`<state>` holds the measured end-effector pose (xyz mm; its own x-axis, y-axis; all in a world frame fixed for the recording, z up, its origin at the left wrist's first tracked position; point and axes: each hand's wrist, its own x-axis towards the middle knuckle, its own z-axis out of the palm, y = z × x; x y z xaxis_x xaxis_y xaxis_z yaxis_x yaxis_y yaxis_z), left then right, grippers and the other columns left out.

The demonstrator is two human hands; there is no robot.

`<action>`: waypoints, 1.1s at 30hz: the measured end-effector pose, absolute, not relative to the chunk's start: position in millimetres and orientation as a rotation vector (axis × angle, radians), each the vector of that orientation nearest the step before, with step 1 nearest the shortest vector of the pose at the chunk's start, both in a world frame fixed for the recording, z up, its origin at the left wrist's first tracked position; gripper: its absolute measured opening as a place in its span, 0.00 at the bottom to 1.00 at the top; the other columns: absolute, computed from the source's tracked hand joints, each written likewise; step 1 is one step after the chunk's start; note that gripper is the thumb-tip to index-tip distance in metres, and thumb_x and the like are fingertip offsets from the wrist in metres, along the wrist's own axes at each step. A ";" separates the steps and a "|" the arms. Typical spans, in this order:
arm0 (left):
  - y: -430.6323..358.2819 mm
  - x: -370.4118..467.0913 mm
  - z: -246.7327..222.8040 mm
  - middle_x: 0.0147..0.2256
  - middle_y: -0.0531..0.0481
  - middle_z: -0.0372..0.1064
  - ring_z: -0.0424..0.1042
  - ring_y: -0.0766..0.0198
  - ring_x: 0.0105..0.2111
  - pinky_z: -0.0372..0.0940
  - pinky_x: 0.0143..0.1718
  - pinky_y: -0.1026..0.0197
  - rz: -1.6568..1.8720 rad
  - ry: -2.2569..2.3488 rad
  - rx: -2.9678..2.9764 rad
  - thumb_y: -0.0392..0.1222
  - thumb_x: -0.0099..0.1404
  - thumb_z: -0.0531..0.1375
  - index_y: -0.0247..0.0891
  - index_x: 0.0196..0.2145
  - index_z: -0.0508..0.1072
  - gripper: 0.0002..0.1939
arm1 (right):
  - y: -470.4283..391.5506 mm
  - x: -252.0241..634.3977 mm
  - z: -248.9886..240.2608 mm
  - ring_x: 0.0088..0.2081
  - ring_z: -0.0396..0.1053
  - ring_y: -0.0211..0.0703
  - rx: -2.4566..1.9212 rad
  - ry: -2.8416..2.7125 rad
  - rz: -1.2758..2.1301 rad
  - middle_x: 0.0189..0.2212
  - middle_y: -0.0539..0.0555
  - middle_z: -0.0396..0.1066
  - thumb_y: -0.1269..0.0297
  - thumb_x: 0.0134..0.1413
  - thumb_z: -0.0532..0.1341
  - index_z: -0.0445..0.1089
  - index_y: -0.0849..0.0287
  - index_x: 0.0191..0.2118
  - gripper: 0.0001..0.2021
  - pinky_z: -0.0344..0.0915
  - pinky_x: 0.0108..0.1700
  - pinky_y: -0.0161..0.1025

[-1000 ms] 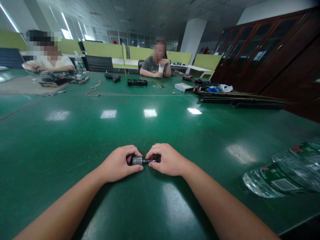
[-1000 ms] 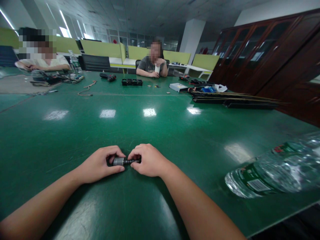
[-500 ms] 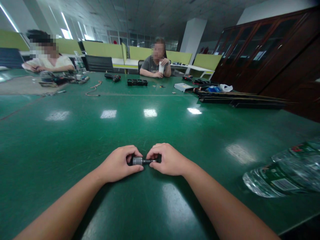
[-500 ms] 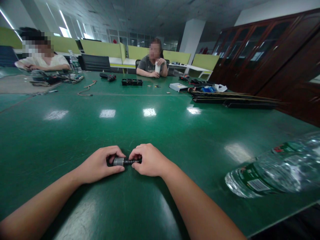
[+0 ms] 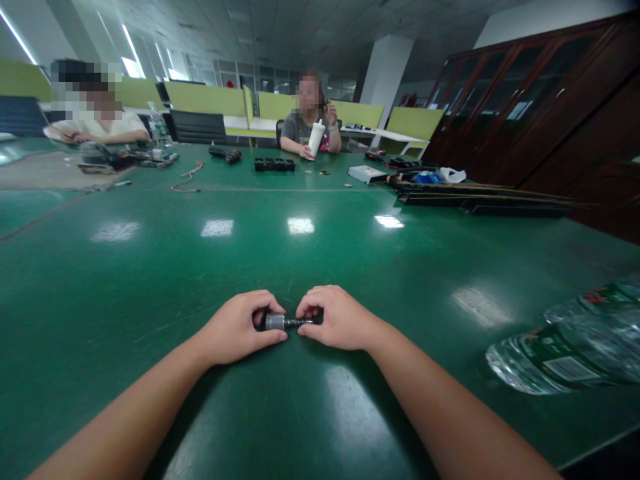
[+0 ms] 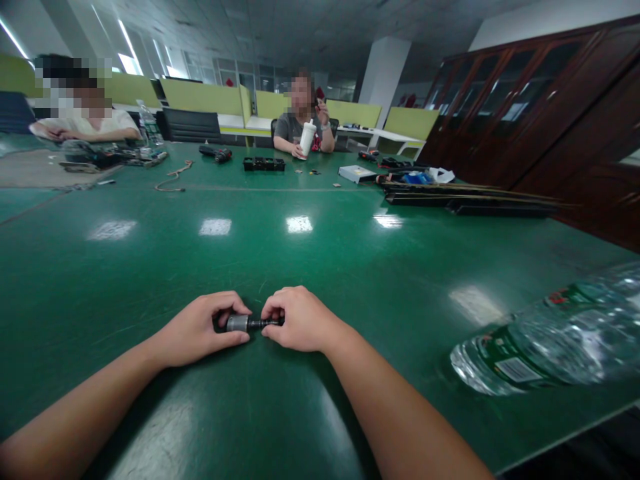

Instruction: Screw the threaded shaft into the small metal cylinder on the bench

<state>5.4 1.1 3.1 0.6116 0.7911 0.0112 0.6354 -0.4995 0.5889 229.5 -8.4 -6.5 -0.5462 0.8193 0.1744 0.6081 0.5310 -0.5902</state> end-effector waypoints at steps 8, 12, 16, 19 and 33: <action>1.8 4.8 1.0 0.31 0.53 0.69 0.66 0.64 0.29 0.57 0.31 0.64 0.393 1.104 2.284 0.47 0.58 0.65 0.38 0.36 0.73 0.12 | -6.8 235.9 -5.8 0.30 0.66 0.37 -1.206 -2.344 0.662 0.27 0.49 0.71 0.70 0.44 0.67 0.76 0.59 0.31 0.05 0.60 0.35 0.33; 1.4 5.7 1.7 0.31 0.53 0.69 0.66 0.64 0.29 0.57 0.31 0.64 0.394 1.107 2.283 0.47 0.58 0.64 0.38 0.36 0.73 0.12 | -6.8 237.0 -5.5 0.29 0.66 0.36 -1.203 -2.350 0.680 0.27 0.49 0.71 0.70 0.44 0.67 0.75 0.59 0.31 0.04 0.60 0.34 0.33; 2.0 5.6 0.8 0.31 0.52 0.69 0.66 0.63 0.30 0.58 0.32 0.63 0.384 1.110 2.294 0.48 0.58 0.64 0.38 0.36 0.73 0.12 | -7.1 237.8 -5.3 0.29 0.66 0.35 -1.207 -2.341 0.689 0.27 0.49 0.71 0.70 0.44 0.67 0.76 0.59 0.31 0.05 0.60 0.33 0.33; 2.0 5.8 0.5 0.32 0.52 0.69 0.66 0.63 0.30 0.58 0.32 0.63 0.379 1.116 2.283 0.48 0.58 0.65 0.38 0.36 0.74 0.12 | -6.8 240.5 -4.5 0.29 0.66 0.35 -1.222 -2.331 0.718 0.27 0.49 0.71 0.70 0.44 0.67 0.76 0.59 0.31 0.05 0.60 0.33 0.32; 1.7 6.2 -1.1 0.30 0.54 0.67 0.65 0.64 0.28 0.56 0.29 0.64 0.367 1.132 2.252 0.49 0.59 0.64 0.38 0.37 0.73 0.13 | -3.4 259.6 3.3 0.27 0.66 0.35 -1.409 -2.295 0.736 0.26 0.49 0.72 0.70 0.44 0.67 0.77 0.59 0.32 0.05 0.59 0.30 0.32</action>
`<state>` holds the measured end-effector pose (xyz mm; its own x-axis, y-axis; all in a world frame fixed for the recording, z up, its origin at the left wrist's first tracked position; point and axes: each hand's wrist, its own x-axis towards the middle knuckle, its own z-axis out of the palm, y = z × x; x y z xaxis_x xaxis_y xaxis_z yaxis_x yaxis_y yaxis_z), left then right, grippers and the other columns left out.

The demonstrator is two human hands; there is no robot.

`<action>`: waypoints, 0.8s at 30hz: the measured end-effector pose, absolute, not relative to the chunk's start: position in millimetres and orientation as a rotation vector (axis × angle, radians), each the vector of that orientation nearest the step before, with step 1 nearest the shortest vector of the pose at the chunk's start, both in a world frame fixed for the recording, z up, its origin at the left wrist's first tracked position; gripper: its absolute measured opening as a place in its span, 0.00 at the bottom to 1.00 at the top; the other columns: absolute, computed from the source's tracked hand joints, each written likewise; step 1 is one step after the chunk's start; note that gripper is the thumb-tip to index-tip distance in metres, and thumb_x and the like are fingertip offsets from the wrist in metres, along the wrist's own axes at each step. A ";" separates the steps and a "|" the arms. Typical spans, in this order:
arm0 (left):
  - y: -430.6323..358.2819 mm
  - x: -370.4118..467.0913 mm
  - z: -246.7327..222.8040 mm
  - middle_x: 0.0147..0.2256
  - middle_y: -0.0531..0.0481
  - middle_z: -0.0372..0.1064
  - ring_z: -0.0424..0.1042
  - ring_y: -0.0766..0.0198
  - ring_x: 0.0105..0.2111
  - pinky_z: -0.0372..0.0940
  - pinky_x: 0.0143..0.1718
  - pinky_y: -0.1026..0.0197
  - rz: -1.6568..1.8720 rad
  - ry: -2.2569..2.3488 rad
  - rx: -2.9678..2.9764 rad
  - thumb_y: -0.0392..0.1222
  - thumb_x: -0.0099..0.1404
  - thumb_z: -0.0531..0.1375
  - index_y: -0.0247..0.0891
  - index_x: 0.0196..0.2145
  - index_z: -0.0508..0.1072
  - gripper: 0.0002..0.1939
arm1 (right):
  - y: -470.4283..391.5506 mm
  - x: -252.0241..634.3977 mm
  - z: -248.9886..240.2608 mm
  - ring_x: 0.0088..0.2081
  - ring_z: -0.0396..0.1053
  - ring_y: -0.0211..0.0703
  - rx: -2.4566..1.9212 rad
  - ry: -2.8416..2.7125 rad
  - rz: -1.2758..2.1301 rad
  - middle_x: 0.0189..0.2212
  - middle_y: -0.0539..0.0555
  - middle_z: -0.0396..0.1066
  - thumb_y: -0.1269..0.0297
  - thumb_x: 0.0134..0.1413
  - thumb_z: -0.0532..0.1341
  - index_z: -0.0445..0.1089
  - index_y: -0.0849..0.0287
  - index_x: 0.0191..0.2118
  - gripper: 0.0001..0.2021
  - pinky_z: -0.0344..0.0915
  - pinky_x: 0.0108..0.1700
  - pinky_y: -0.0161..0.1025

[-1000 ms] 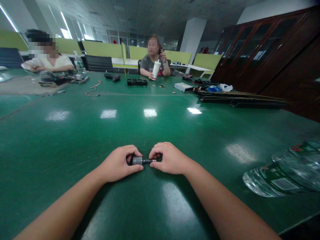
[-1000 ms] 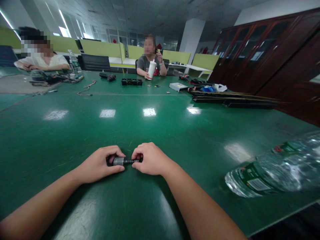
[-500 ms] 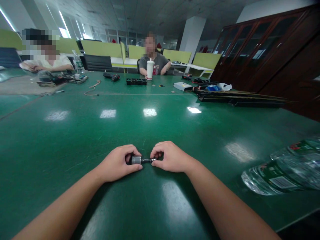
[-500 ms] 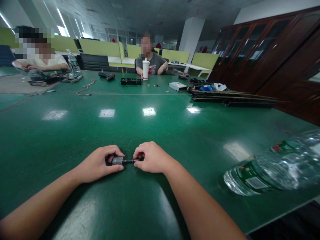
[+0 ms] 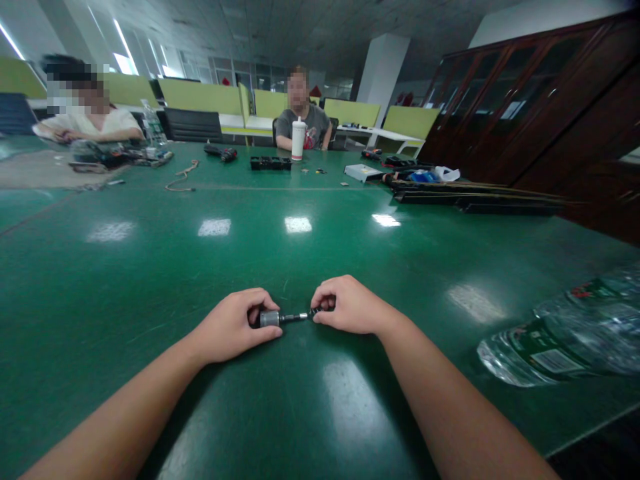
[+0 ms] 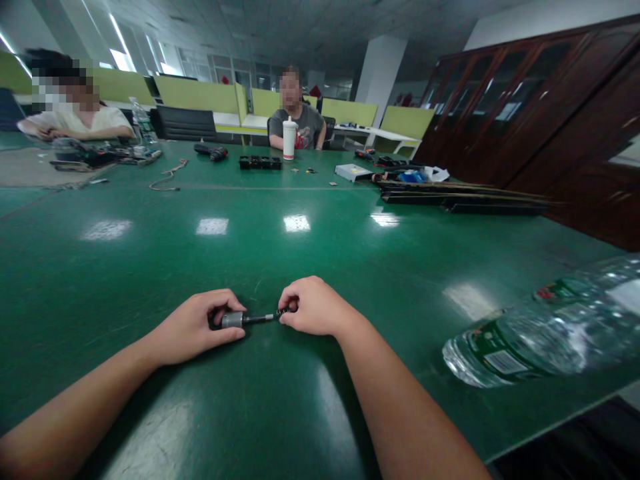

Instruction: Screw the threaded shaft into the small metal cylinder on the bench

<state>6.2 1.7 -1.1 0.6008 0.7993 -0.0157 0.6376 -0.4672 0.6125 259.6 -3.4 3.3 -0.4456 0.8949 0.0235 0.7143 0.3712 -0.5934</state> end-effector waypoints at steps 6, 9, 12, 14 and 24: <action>1.3 5.5 -0.5 0.30 0.54 0.67 0.65 0.64 0.28 0.57 0.30 0.64 0.376 1.134 2.259 0.49 0.58 0.64 0.38 0.36 0.73 0.13 | -7.4 241.5 -2.4 0.30 0.66 0.36 -1.241 -2.333 0.709 0.28 0.50 0.72 0.69 0.48 0.66 0.77 0.59 0.34 0.05 0.60 0.34 0.33; 2.3 6.2 -0.8 0.31 0.54 0.67 0.66 0.64 0.30 0.57 0.31 0.63 0.399 1.102 2.266 0.46 0.57 0.65 0.38 0.37 0.74 0.12 | -10.3 228.0 -7.6 0.34 0.67 0.38 -1.100 -2.339 0.644 0.30 0.50 0.72 0.71 0.47 0.66 0.76 0.58 0.38 0.10 0.61 0.38 0.34; 3.3 6.6 -1.6 0.31 0.54 0.68 0.66 0.64 0.29 0.58 0.30 0.64 0.423 1.089 2.263 0.45 0.57 0.66 0.38 0.39 0.74 0.13 | -11.0 222.1 -10.7 0.35 0.67 0.38 -1.100 -2.309 0.633 0.31 0.50 0.72 0.74 0.46 0.66 0.75 0.59 0.39 0.12 0.61 0.39 0.34; 3.4 6.1 -2.1 0.31 0.54 0.67 0.65 0.65 0.29 0.57 0.29 0.64 0.431 1.095 2.263 0.47 0.57 0.66 0.39 0.40 0.74 0.15 | -10.3 222.4 -11.2 0.35 0.67 0.38 -1.125 -2.289 0.642 0.32 0.51 0.73 0.74 0.47 0.66 0.75 0.60 0.38 0.10 0.61 0.39 0.34; 2.3 5.7 -1.8 0.31 0.54 0.69 0.66 0.64 0.29 0.57 0.29 0.64 0.421 1.104 2.264 0.46 0.58 0.64 0.39 0.40 0.74 0.13 | -11.6 222.9 -8.6 0.34 0.68 0.38 -1.123 -2.335 0.628 0.31 0.51 0.73 0.71 0.50 0.65 0.76 0.59 0.38 0.07 0.61 0.39 0.35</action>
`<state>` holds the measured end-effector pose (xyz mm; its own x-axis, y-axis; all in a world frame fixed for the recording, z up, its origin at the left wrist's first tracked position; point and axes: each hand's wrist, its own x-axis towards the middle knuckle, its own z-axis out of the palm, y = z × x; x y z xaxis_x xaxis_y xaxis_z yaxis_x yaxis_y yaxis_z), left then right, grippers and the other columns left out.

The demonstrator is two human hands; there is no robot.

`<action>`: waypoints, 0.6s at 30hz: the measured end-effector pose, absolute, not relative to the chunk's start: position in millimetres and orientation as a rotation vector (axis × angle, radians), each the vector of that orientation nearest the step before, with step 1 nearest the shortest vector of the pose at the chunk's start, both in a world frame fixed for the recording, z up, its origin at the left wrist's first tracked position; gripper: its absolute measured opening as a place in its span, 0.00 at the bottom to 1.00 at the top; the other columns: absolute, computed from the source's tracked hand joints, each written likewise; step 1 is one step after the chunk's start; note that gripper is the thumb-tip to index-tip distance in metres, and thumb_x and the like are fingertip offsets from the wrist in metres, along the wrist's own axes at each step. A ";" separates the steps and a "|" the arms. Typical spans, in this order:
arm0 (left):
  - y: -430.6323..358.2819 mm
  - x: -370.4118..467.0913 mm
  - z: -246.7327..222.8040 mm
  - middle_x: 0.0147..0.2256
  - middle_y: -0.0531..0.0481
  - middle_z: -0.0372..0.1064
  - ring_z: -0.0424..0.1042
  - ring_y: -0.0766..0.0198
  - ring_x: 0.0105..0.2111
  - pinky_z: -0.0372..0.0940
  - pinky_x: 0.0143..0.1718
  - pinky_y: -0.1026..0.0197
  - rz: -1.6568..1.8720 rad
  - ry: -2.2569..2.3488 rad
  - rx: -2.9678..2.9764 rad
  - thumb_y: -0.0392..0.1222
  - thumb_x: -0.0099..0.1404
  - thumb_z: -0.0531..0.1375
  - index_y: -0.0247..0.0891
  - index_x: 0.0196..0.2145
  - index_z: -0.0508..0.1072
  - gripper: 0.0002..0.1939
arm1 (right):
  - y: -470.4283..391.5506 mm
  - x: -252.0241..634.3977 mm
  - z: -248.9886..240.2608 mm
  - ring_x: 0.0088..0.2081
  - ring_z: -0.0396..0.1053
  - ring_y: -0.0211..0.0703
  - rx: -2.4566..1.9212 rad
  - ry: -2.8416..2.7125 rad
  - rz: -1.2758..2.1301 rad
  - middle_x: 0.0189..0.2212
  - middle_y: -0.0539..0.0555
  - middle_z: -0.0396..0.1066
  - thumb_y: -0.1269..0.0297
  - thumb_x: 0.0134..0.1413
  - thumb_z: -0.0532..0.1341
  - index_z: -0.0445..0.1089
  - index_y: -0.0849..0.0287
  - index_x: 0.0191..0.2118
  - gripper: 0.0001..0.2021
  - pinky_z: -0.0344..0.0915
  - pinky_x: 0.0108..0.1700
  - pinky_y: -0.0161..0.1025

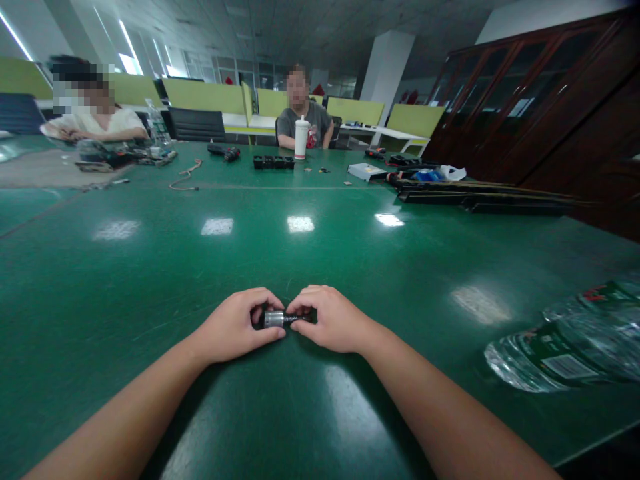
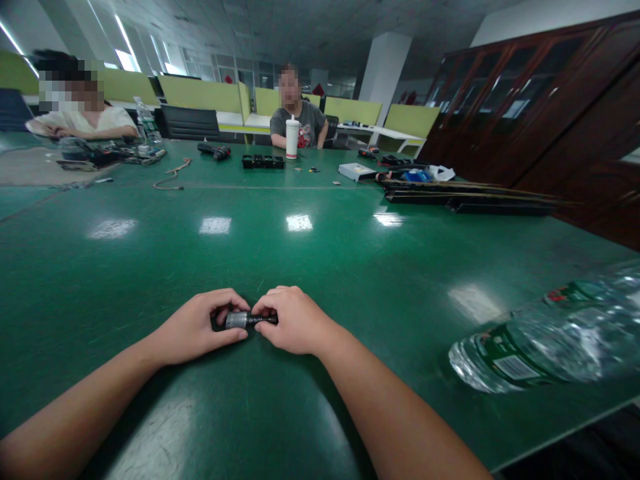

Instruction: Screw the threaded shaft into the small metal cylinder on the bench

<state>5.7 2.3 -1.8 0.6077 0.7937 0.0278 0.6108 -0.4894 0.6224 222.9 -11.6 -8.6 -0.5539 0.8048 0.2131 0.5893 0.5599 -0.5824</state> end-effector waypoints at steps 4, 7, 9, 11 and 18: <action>2.0 6.2 -0.8 0.32 0.53 0.69 0.67 0.63 0.30 0.57 0.31 0.64 0.403 1.107 2.272 0.45 0.58 0.65 0.39 0.39 0.74 0.12 | -11.8 222.5 -8.9 0.35 0.68 0.38 -1.116 -2.340 0.627 0.32 0.51 0.74 0.70 0.51 0.65 0.76 0.59 0.39 0.08 0.61 0.39 0.35; 1.9 5.9 -0.8 0.31 0.53 0.68 0.66 0.63 0.30 0.56 0.30 0.64 0.400 1.120 2.290 0.45 0.58 0.65 0.39 0.38 0.74 0.12 | -11.3 222.8 -9.4 0.35 0.68 0.38 -1.113 -2.345 0.617 0.31 0.51 0.74 0.70 0.50 0.66 0.76 0.59 0.39 0.08 0.61 0.39 0.35; 2.1 5.3 -1.3 0.30 0.53 0.68 0.66 0.63 0.30 0.56 0.30 0.64 0.407 1.114 2.306 0.46 0.58 0.65 0.38 0.37 0.75 0.12 | -11.1 222.9 -9.6 0.35 0.68 0.38 -1.113 -2.341 0.613 0.31 0.51 0.73 0.70 0.50 0.66 0.76 0.59 0.39 0.08 0.61 0.39 0.35; 2.6 4.5 -2.2 0.31 0.53 0.68 0.66 0.63 0.30 0.56 0.31 0.64 0.423 1.090 2.321 0.48 0.59 0.65 0.38 0.37 0.75 0.12 | -11.2 222.7 -9.6 0.35 0.67 0.38 -1.109 -2.339 0.616 0.32 0.51 0.73 0.69 0.50 0.66 0.76 0.59 0.39 0.08 0.61 0.38 0.35; 4.2 4.3 -3.7 0.34 0.51 0.70 0.68 0.62 0.33 0.59 0.34 0.63 0.449 1.034 2.330 0.50 0.60 0.64 0.40 0.39 0.76 0.13 | -11.7 221.5 -9.3 0.34 0.67 0.38 -1.114 -2.361 0.603 0.31 0.51 0.73 0.69 0.50 0.66 0.76 0.59 0.38 0.07 0.60 0.39 0.35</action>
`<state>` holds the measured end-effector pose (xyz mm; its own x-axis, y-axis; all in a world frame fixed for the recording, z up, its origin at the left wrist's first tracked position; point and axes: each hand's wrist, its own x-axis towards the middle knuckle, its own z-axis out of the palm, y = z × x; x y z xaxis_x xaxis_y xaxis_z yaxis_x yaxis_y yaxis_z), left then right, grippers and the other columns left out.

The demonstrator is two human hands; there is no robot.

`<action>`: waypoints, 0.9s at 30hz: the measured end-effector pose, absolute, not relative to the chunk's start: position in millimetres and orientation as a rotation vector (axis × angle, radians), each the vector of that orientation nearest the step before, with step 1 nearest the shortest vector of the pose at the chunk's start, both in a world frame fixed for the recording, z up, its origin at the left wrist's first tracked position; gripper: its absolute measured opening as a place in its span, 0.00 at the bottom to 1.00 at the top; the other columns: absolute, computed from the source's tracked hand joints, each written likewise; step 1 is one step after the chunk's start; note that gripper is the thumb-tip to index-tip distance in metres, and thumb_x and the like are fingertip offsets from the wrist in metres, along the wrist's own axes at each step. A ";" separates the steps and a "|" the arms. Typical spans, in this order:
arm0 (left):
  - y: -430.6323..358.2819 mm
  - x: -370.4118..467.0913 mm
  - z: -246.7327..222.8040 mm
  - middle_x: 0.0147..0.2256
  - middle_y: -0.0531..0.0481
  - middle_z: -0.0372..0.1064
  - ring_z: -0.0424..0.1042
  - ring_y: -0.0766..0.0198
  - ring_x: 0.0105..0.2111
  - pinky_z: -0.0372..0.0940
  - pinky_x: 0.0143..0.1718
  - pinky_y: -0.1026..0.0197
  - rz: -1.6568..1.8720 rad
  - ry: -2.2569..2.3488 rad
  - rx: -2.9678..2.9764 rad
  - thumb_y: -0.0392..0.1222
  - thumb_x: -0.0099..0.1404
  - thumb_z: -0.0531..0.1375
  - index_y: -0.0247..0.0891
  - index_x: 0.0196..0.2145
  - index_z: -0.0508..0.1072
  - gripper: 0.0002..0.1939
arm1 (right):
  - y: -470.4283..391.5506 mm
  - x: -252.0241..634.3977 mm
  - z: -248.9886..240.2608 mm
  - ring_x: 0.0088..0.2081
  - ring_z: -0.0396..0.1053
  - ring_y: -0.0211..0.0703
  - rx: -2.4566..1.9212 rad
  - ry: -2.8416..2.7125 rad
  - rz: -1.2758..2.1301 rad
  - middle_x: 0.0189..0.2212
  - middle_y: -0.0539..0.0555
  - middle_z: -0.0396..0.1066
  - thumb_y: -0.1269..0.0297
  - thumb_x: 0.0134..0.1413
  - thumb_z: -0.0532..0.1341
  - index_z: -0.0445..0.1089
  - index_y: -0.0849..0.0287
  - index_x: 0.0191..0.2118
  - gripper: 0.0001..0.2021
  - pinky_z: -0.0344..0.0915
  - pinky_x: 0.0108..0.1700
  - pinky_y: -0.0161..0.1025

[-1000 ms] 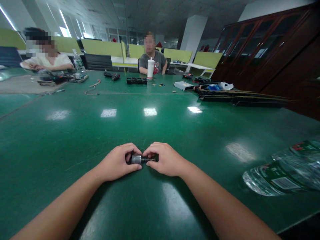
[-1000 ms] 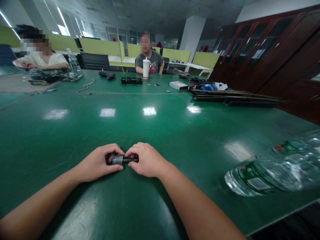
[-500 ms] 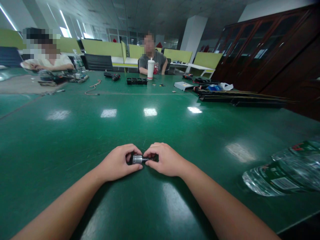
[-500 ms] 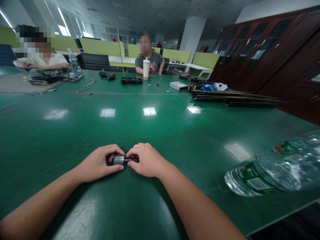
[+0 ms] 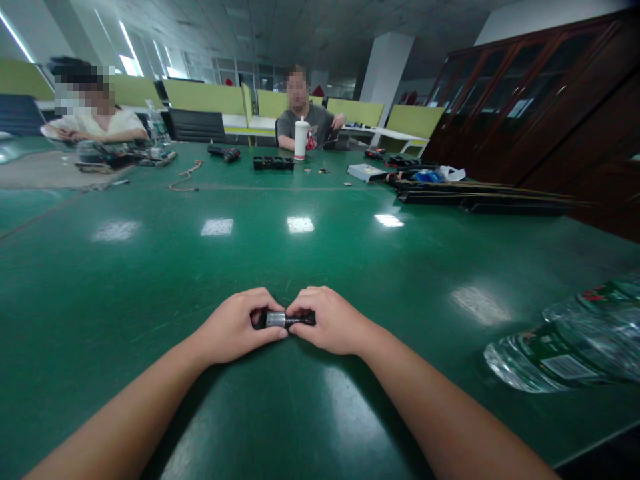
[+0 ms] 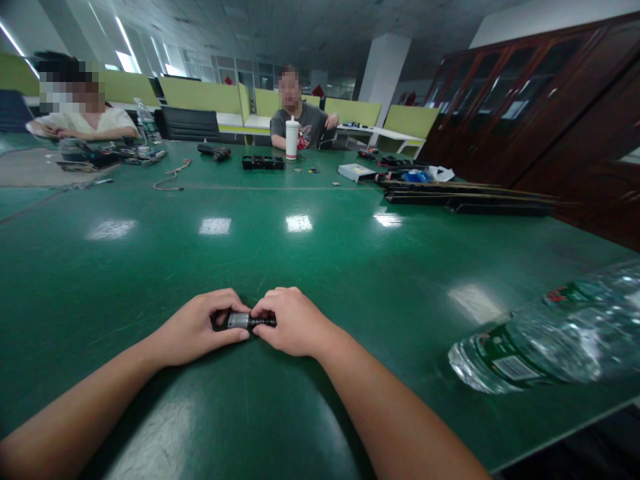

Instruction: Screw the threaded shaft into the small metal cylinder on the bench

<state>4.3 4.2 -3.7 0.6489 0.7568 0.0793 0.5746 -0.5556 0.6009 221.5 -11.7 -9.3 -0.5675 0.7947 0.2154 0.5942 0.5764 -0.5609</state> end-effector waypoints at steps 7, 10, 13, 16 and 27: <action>3.3 6.4 -1.0 0.34 0.51 0.70 0.68 0.62 0.34 0.60 0.34 0.63 0.446 1.043 2.319 0.47 0.59 0.65 0.39 0.39 0.76 0.12 | -10.9 222.3 -9.5 0.34 0.67 0.39 -1.104 -2.363 0.610 0.30 0.50 0.73 0.70 0.49 0.66 0.76 0.59 0.37 0.07 0.59 0.39 0.35; 2.8 6.1 0.0 0.34 0.51 0.70 0.68 0.62 0.34 0.60 0.34 0.63 0.437 1.036 2.326 0.46 0.59 0.65 0.39 0.39 0.75 0.11 | -11.3 223.0 -9.3 0.33 0.67 0.38 -1.098 -2.363 0.611 0.29 0.50 0.72 0.70 0.48 0.66 0.76 0.59 0.37 0.07 0.60 0.38 0.35; 2.4 5.8 1.1 0.34 0.51 0.70 0.68 0.62 0.34 0.60 0.35 0.62 0.427 1.045 2.326 0.46 0.59 0.64 0.39 0.38 0.75 0.11 | -11.9 223.6 -8.6 0.33 0.66 0.38 -1.103 -2.365 0.616 0.29 0.50 0.71 0.71 0.48 0.65 0.76 0.59 0.36 0.07 0.60 0.37 0.35; 1.8 5.8 2.1 0.35 0.51 0.70 0.69 0.62 0.35 0.60 0.36 0.62 0.428 1.040 2.323 0.46 0.60 0.64 0.39 0.39 0.75 0.11 | -11.8 224.3 -7.7 0.32 0.66 0.38 -1.102 -2.372 0.611 0.28 0.50 0.71 0.71 0.47 0.65 0.75 0.59 0.35 0.07 0.59 0.37 0.35; 2.7 4.9 0.3 0.35 0.51 0.70 0.69 0.61 0.35 0.60 0.36 0.62 0.413 1.048 2.342 0.47 0.61 0.64 0.40 0.40 0.75 0.12 | -10.9 227.8 -4.7 0.31 0.66 0.37 -1.131 -2.383 0.606 0.27 0.50 0.71 0.72 0.44 0.65 0.75 0.60 0.33 0.07 0.59 0.36 0.34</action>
